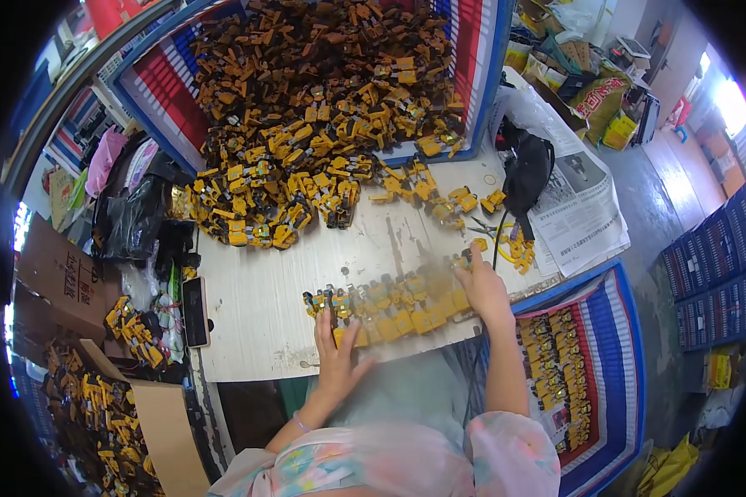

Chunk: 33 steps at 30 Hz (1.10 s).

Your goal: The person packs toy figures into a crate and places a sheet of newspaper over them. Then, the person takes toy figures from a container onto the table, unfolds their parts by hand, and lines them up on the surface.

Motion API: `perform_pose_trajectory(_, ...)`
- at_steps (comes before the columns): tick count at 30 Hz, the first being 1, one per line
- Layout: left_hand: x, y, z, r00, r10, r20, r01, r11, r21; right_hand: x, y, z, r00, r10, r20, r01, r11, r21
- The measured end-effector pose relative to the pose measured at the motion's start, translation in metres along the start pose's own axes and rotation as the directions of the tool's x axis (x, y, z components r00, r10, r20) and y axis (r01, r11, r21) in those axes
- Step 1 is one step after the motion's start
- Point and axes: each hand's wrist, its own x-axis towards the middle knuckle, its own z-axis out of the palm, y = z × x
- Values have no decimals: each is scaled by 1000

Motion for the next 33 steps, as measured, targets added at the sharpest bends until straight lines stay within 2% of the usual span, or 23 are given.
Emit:
perform_pose_trajectory(2, 1, -6, 6, 999, 2, -39, -2, 1000, 8, -2, -2, -4, 1000, -21, 9, 20, 999, 30)
perform_pose_trajectory(5, 4, -8, 7, 998, 2, -61, -2, 1000, -3, 2, -19, -23, 1000, -17, 18, 20, 983, -181)
perform_pose_trajectory(6, 5, -7, 7, 998, 0, -63, 0, 1000, -9, 9, -22, -24, 988, -118, -94, 99, 978, -184)
perform_pose_trajectory(8, 4, -8, 7, 998, -10, -57, 10, 1000, -4, 26, -26, -22, 899, -309, -311, 252, 944, -211)
perform_pose_trajectory(11, 3, -3, 3, 999, -48, -26, 49, 998, 46, 65, -25, -10, 815, -503, -290, 368, 834, -412)
perform_pose_trajectory(14, -1, 1, -4, 998, -29, -62, 33, 998, 53, 86, -24, -5, 794, -566, -222, 428, 780, -456)
perform_pose_trajectory(16, -7, -8, -4, 987, 27, -159, -25, 1000, 13, 78, -31, -14, 715, -593, -370, 497, 804, -327)
perform_pose_trajectory(19, 3, 2, -20, 965, 23, -260, -88, 967, -239, 28, -70, -29, 600, -592, -538, 603, 777, -183)
perform_pose_trajectory(20, 17, 14, -37, 971, 49, -233, -118, 950, -290, 5, -88, -33, 569, -589, -574, 641, 755, -140)
perform_pose_trajectory(21, 27, 18, -39, 961, 79, -266, -184, 899, -398, -17, -104, -34, 544, -615, -571, 686, 717, -120)
perform_pose_trajectory(23, 48, 40, -39, 967, -86, -239, -127, 649, -750, -52, -127, -26, 500, -676, -541, 758, 644, -104)
perform_pose_trajectory(26, 61, 54, -42, 948, -270, -169, -33, 445, -895, -75, -143, -20, 455, -773, -442, 840, 537, -73)
perform_pose_trajectory(28, 66, 48, -54, 951, -295, -91, 18, 346, -938, -73, -145, -26, 436, -824, -361, 885, 466, 5)
perform_pose_trajectory(31, 60, 37, -80, 971, -232, 49, 125, 326, -937, -61, -140, -29, 645, -628, -435, 760, 586, 280)
perform_pose_trajectory(32, 58, 32, -83, 982, -177, 62, 129, 395, -910, -54, -138, -26, 676, -623, -393, 736, 600, 314)
perform_pose_trajectory(33, 56, 28, -85, 989, -122, 80, 128, 461, -878, -52, -139, -26, 783, -599, -164, 583, 618, 527)
